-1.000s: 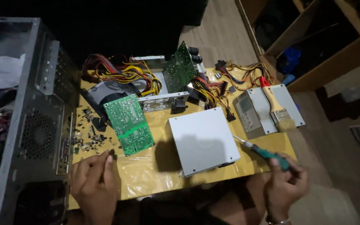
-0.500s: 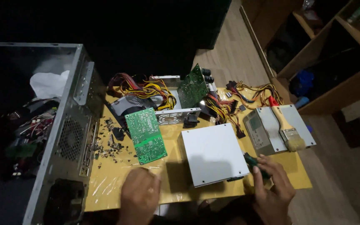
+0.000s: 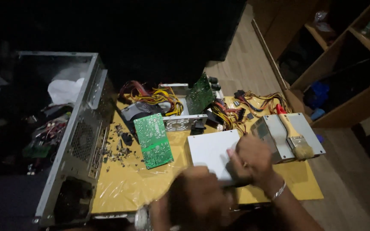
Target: Cleaning a power supply unit with a brush and using a screwdriver to work on computer hardware components.
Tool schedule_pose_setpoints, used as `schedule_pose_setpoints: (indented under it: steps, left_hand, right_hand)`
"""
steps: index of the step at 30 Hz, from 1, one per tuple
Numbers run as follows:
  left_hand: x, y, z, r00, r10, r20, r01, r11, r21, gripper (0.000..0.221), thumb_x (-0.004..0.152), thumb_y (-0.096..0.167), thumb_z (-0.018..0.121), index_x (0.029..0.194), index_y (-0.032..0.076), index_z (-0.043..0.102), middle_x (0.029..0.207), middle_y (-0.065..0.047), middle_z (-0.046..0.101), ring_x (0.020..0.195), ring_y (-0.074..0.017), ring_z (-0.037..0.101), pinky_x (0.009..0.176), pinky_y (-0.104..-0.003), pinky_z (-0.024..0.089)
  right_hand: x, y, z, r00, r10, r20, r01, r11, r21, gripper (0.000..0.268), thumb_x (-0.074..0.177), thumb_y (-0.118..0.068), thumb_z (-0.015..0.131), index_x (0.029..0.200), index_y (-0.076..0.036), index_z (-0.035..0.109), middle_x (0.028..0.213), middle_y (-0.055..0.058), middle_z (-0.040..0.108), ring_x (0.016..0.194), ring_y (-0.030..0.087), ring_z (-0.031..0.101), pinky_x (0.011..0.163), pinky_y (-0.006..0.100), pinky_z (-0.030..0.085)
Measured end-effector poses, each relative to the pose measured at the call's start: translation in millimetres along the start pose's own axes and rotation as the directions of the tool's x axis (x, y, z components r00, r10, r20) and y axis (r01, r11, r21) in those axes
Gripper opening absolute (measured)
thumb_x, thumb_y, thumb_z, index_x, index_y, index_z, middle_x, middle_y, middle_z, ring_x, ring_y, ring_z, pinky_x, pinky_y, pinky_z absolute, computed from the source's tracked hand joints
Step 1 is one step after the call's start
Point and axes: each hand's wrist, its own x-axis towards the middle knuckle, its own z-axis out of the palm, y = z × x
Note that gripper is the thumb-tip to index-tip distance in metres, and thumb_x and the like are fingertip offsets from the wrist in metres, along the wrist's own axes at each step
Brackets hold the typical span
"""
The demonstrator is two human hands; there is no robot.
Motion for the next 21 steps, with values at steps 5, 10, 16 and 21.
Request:
schedule_pose_setpoints:
  steps: [5, 10, 16, 21]
  left_hand:
    - [18.6, -64.0, 3.0, 0.977, -0.192, -0.096, 0.164, 0.956, -0.244, 0.045, 0.084, -0.007, 0.063, 0.056, 0.011, 0.033, 0.05, 0.0, 0.029, 0.045, -0.0138, 0.027, 0.047, -0.032, 0.021]
    - [2.7, -55.1, 6.8, 0.989, -0.147, -0.007, 0.142, 0.964, -0.227, 0.039, 0.087, -0.001, 0.06, 0.056, 0.013, 0.04, 0.05, 0.001, 0.034, 0.044, -0.0148, 0.035, 0.045, -0.029, 0.028]
    - [53.3, 6.4, -70.9, 0.995, -0.049, 0.089, 0.08, 0.92, -0.383, 0.018, 0.102, 0.011, 0.064, 0.09, -0.002, 0.061, 0.09, -0.017, 0.06, 0.077, -0.0294, 0.06, 0.072, -0.044, 0.047]
    - [-34.6, -69.3, 82.9, 0.822, -0.254, 0.51, 0.27, 0.962, 0.043, 0.053, 0.111, 0.03, 0.041, 0.161, 0.022, 0.028, 0.168, -0.001, 0.031, 0.155, -0.02, 0.025, 0.122, -0.054, 0.021]
  right_hand:
    - [59.5, -97.8, -35.5, 0.98, -0.188, 0.064, 0.162, 0.943, 0.289, 0.046, 0.096, -0.002, 0.059, 0.06, -0.009, 0.032, 0.059, 0.007, 0.029, 0.049, 0.023, 0.026, 0.051, 0.04, 0.024]
    - [74.1, -87.9, -43.2, 0.951, -0.29, 0.106, 0.234, 0.901, 0.366, 0.034, 0.098, -0.006, 0.064, 0.068, -0.007, 0.047, 0.064, 0.007, 0.044, 0.055, 0.022, 0.045, 0.058, 0.036, 0.051]
    - [58.5, -13.2, -22.9, 0.951, 0.004, 0.31, -0.062, 0.982, 0.178, 0.047, 0.105, -0.031, 0.048, 0.147, -0.012, 0.041, 0.145, 0.022, 0.046, 0.13, 0.039, 0.05, 0.105, 0.053, 0.045]
    - [51.6, -6.7, -24.1, 0.897, 0.233, 0.375, -0.283, 0.955, 0.083, 0.075, 0.099, -0.017, 0.051, 0.164, -0.013, 0.015, 0.17, 0.02, 0.024, 0.153, 0.042, 0.035, 0.122, 0.062, 0.032]
